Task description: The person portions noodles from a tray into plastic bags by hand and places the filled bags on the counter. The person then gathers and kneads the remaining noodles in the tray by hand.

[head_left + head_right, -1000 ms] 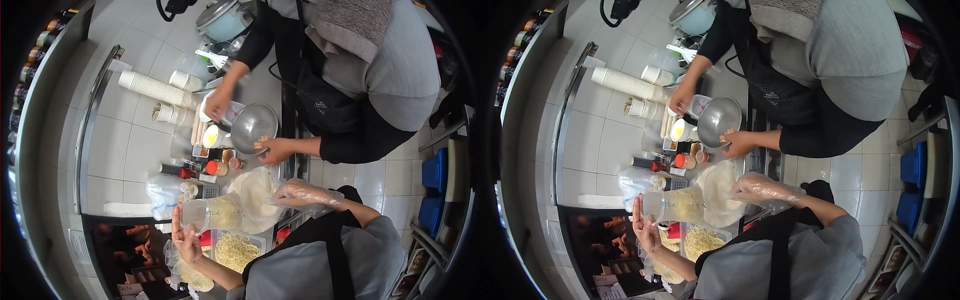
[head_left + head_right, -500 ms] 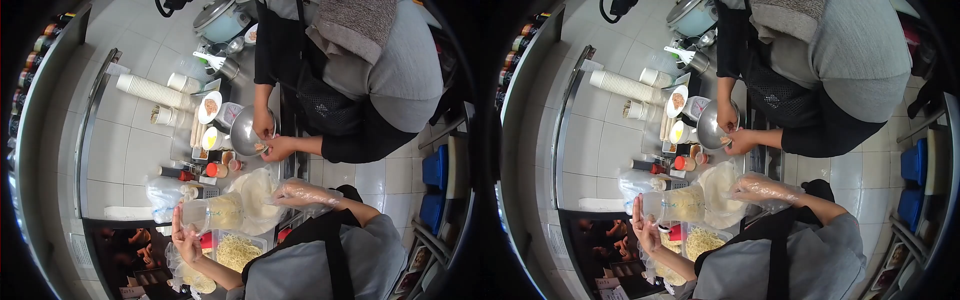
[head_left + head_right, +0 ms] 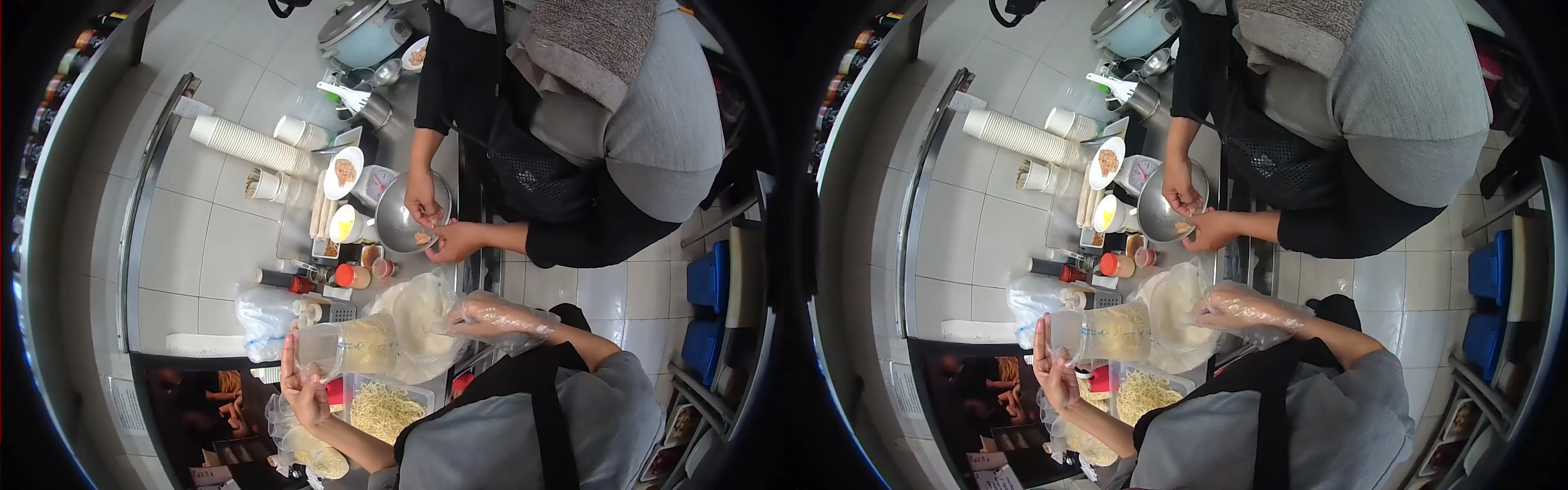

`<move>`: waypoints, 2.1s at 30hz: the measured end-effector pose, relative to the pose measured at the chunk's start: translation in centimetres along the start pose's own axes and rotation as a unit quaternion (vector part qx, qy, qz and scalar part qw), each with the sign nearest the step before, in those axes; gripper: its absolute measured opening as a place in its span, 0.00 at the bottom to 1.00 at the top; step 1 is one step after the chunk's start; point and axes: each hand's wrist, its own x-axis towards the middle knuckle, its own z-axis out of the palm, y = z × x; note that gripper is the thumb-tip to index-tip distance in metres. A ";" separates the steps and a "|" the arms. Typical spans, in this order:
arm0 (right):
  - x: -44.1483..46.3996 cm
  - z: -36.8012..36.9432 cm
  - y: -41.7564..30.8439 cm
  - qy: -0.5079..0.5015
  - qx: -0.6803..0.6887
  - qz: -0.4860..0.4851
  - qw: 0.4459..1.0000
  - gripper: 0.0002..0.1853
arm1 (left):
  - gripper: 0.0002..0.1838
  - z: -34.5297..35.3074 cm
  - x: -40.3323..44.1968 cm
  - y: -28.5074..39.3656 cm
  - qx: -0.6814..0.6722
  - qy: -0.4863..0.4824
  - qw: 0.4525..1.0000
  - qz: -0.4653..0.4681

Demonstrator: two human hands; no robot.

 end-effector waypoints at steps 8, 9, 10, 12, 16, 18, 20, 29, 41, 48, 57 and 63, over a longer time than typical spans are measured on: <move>0.1 -0.3 -0.5 -0.031 -0.007 0.033 0.999 0.13 | 0.43 -0.3 -0.2 -0.1 -0.003 0.005 1.000 0.001; 0.1 -0.1 -0.2 -0.032 -0.010 0.031 0.999 0.13 | 0.43 -0.4 -0.3 -0.3 -0.004 0.006 1.000 0.002; 0.1 0.0 -0.1 -0.024 -0.004 0.023 0.999 0.13 | 0.44 -0.4 -0.3 -0.3 -0.006 0.006 1.000 0.002; 0.1 0.3 -0.1 -0.009 0.005 0.008 1.000 0.13 | 0.44 -0.5 -0.4 -0.2 -0.009 0.007 1.000 0.004; 0.3 0.4 -0.2 -0.021 0.001 0.013 1.000 0.13 | 0.44 -1.0 -0.5 -0.5 -0.010 0.007 1.000 0.004; 0.3 0.2 -0.8 -0.021 -0.006 0.014 1.000 0.13 | 0.44 -0.9 -0.6 -0.5 -0.014 0.005 1.000 0.006; 0.5 0.4 -0.6 -0.028 -0.012 0.016 0.999 0.13 | 0.43 -1.0 -0.6 -0.5 -0.014 0.006 1.000 0.007; 0.7 0.8 -0.2 -0.038 -0.006 0.019 0.999 0.13 | 0.43 -0.7 -0.7 -0.6 -0.020 0.009 1.000 -0.003; 0.5 0.6 -1.4 -0.040 -0.003 0.023 0.999 0.13 | 0.46 -0.5 -0.5 -0.6 -0.006 0.000 1.000 -0.002; 0.7 1.0 -0.8 -0.049 -0.004 0.022 0.999 0.13 | 0.46 0.0 -0.5 -0.1 -0.005 0.005 1.000 0.000; 0.7 1.8 -0.6 -0.051 -0.034 -0.014 0.998 0.18 | 0.43 -1.0 1.6 0.2 -0.004 -0.027 1.000 0.005; 1.5 2.7 0.2 -0.099 0.059 -0.108 0.988 0.14 | 0.39 -1.6 5.4 1.7 0.004 -0.071 0.997 0.008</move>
